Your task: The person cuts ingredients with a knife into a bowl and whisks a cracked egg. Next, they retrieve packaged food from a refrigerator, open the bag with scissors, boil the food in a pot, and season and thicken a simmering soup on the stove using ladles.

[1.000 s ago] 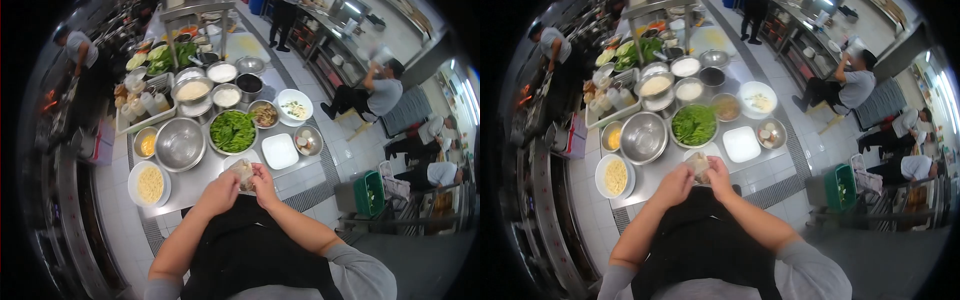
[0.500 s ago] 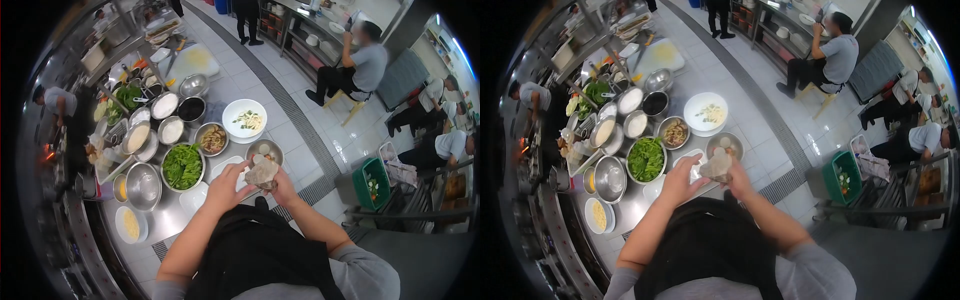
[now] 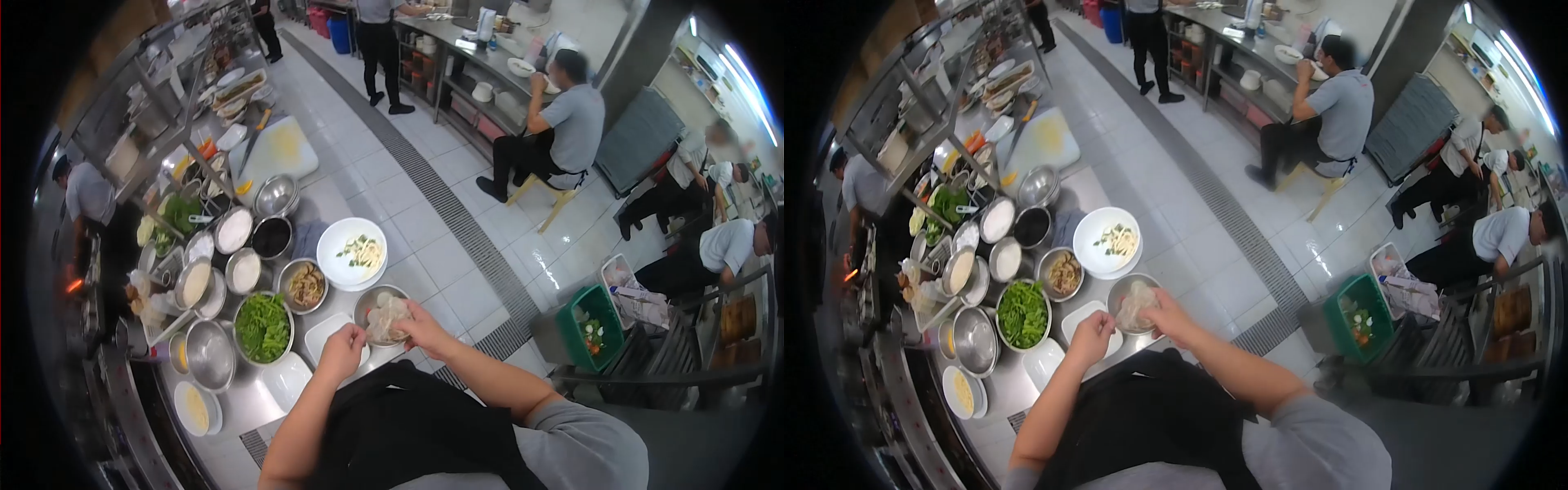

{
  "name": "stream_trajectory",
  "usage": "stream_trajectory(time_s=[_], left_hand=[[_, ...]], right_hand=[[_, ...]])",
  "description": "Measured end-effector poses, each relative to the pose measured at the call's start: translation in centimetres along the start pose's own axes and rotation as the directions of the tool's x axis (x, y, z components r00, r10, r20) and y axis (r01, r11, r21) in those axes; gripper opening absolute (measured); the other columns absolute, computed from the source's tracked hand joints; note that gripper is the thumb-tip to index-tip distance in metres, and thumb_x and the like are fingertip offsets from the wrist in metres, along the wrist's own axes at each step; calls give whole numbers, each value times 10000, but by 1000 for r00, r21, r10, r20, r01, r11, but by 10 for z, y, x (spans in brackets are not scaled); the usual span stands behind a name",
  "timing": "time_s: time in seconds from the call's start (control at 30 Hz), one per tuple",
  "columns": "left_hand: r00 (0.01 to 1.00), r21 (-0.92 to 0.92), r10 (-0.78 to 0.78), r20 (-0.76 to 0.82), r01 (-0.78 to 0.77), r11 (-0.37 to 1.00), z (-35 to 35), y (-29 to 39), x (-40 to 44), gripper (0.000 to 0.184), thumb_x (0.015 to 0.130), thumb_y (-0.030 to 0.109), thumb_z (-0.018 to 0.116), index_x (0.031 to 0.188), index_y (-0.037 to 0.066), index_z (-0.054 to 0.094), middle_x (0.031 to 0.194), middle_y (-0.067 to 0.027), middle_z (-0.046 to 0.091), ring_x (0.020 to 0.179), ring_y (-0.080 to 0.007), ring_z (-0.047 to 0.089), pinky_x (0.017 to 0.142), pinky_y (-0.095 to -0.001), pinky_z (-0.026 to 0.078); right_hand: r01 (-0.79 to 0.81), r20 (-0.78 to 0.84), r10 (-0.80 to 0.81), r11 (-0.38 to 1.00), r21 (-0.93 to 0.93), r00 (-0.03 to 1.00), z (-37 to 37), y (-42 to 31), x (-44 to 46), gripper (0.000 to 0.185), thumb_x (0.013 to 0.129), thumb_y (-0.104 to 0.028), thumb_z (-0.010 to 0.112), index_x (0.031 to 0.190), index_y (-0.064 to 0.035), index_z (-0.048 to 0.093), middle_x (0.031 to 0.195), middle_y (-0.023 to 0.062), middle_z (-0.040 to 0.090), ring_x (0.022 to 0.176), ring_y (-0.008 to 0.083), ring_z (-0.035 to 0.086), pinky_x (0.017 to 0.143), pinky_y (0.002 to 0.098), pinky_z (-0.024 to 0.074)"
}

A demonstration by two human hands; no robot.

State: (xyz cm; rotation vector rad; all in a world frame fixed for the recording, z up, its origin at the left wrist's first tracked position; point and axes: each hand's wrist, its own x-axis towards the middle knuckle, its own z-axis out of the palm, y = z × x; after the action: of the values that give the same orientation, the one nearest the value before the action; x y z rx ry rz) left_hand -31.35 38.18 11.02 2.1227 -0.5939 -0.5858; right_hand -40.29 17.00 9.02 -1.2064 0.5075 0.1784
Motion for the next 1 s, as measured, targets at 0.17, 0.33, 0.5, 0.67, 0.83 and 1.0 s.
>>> stream_trajectory(time_s=[0.17,0.33,0.5,0.67,0.83,1.0], left_hand=[[996,-21,6,94,-4,1000,7,8,1,121,1018,126,527,1032,16,577,840,-167,688,816,-338,687,776,-416,528],[996,100,-6,87,-3,995,12,36,-13,89,1003,112,527,1027,37,569,851,-209,679,857,-425,673,773,-479,522],[970,2,104,221,-107,994,18,39,-5,89,1025,130,521,1027,51,562,849,-142,654,787,-291,635,721,-404,509],[979,-280,20,201,37,959,13,21,27,123,1076,167,490,1028,67,543,857,-2,606,702,-80,518,647,-261,461],[954,-333,110,280,-11,943,18,46,29,84,1076,155,492,1035,88,522,900,4,594,705,-66,497,655,-237,450],[937,-409,126,325,19,912,15,55,26,69,1076,150,497,1042,91,510,930,8,586,710,-69,489,663,-241,448]], right_hand=[[-53,-119,66,992,114,991,-2,-2,12,566,910,-183,628,1423,-31,444,1201,140,621,932,218,661,549,301,552],[-11,-241,67,974,224,968,13,4,19,526,947,-180,590,1424,-13,443,1204,169,614,945,238,674,567,335,576],[145,-325,-108,985,90,939,17,36,35,538,973,-170,568,1463,2,425,1275,205,582,1025,290,670,693,405,615],[293,-116,-389,830,-475,914,6,31,22,532,959,-182,643,1442,-18,492,1434,282,473,1250,415,572,1039,457,497],[348,-45,-503,657,-669,863,3,25,7,436,943,-150,662,1369,-90,588,1388,260,492,1148,436,603,993,462,503],[388,-8,-542,613,-688,840,-3,9,-4,329,890,-84,674,1217,-72,641,1218,178,590,1013,369,657,849,449,538]])
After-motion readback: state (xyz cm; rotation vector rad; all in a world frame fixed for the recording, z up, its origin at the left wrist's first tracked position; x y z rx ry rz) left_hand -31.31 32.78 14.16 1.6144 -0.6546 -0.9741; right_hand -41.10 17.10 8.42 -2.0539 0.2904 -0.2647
